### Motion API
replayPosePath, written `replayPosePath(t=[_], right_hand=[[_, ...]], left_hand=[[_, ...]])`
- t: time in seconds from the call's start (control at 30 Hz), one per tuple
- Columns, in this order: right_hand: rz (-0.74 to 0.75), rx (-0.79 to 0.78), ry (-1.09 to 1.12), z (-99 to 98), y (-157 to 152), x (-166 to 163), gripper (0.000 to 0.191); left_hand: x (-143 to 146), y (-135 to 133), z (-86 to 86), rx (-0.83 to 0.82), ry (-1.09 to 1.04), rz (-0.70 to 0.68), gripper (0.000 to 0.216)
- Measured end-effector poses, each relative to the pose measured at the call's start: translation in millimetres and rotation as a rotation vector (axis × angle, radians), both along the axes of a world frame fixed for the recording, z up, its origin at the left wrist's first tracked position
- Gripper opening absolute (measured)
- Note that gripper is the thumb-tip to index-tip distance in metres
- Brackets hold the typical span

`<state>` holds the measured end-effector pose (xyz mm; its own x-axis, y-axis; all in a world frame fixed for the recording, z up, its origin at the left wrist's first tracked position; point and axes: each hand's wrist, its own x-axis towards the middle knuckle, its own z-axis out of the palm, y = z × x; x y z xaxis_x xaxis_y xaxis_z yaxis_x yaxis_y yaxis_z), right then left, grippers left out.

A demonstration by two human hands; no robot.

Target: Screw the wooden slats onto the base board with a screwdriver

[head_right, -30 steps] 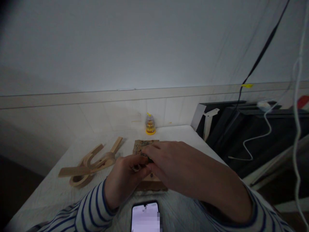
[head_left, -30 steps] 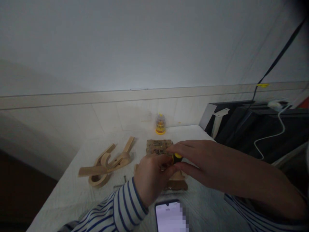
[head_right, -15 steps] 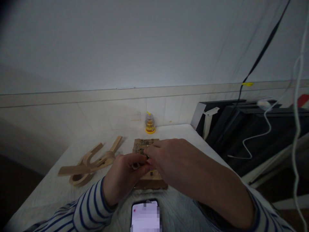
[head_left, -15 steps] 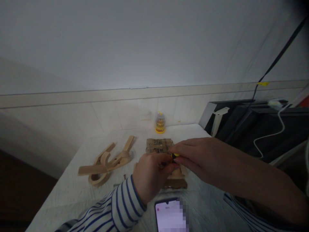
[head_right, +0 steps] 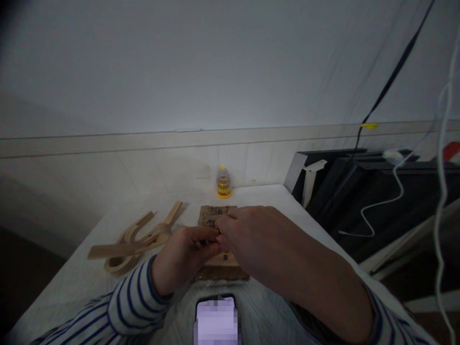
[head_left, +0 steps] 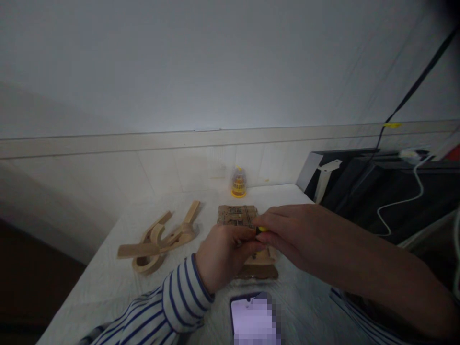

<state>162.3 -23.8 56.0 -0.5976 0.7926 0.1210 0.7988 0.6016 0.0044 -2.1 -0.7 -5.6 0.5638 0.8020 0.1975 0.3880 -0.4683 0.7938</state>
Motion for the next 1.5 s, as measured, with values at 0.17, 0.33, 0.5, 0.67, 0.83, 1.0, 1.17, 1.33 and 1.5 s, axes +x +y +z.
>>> replayPosePath(t=[0.17, 0.33, 0.5, 0.67, 0.83, 1.0, 1.17, 1.33, 1.5], right_hand=[[-0.018, 0.016, -0.022, -3.4, 1.7, -2.6, 0.011], [-0.011, 0.038, 0.023, -5.4, 4.9, -1.4, 0.009], [-0.028, 0.032, 0.023, -2.8, 4.5, -0.9, 0.009], [0.02, -0.036, 0.038, -1.2, 3.3, 1.2, 0.008], [0.065, -0.089, 0.09, 2.0, 1.7, 5.8, 0.009], [0.05, -0.109, 0.084, 3.0, 4.5, 4.2, 0.01], [0.04, -0.076, 0.052, 2.7, 6.5, 0.9, 0.009], [0.005, -0.059, 0.007, 3.1, 5.2, 0.3, 0.009], [-0.024, -0.028, -0.014, -0.1, 5.4, 0.7, 0.013]], left_hand=[[-0.5, 2.1, 2.3, -0.082, -0.018, -0.087, 0.019], [1.6, -0.5, -1.9, -0.045, 0.044, 0.036, 0.018], [4.5, -4.2, -2.5, 0.063, 0.107, 0.139, 0.017], [5.4, -5.3, -0.1, 0.097, 0.109, 0.135, 0.016], [6.1, -5.4, -0.7, 0.112, 0.113, 0.145, 0.017], [6.1, -4.7, -1.8, 0.063, 0.081, 0.142, 0.014], [6.0, -4.0, -1.3, 0.031, 0.043, 0.112, 0.017], [5.1, -3.2, -2.8, -0.006, -0.004, 0.058, 0.015], [4.3, -1.8, -3.8, -0.051, -0.054, -0.005, 0.016]])
